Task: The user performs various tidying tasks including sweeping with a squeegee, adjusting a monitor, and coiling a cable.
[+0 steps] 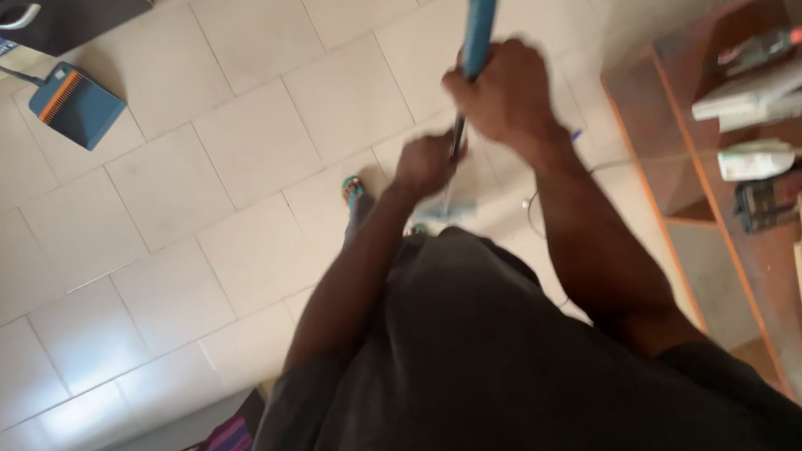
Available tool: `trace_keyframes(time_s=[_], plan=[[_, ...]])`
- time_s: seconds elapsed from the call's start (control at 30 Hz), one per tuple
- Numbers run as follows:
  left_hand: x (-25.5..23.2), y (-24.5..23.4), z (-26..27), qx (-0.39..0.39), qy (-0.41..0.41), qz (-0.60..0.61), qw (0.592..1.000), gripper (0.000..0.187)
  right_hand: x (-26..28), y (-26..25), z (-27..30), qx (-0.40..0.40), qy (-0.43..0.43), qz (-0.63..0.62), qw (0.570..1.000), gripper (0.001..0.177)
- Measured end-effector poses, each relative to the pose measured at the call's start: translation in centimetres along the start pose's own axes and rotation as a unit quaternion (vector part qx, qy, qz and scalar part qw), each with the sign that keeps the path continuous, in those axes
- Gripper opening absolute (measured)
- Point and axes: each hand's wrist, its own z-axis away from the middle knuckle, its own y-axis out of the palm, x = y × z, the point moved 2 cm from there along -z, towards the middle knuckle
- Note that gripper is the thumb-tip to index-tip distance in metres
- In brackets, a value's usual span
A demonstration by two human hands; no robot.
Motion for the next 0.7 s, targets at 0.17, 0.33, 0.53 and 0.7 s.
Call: trace_keyframes(time_s=[0.17, 0.33, 0.53, 0.7], plan=[[-2.5, -6.4, -4.8, -0.081, 0.023, 0.041, 0.996, 0.028, 1.9, -4.2, 0.0, -0.086, -0.077, 0.038, 0.993, 0.024], [0.2, -8.6, -9.7, -0.162, 0.036, 0.113, 0.980, 0.025, 1.6, -4.8, -1.8, -0.110, -0.071, -0.027, 0.991, 0.022], [6.9, -7.8, -17.6, -0.161, 0.053, 0.021, 0.985, 0.026, -2.1, -2.2, -5.8, -0.134, -0.101, -0.051, 0.985, 0.010], [12.3, -2.9, -23.0, -0.061, 0.001, 0.026, 0.998, 0.062, -6.8, 0.8, -9.8, -0.079, -0.059, -0.099, 0.990, 0.008]])
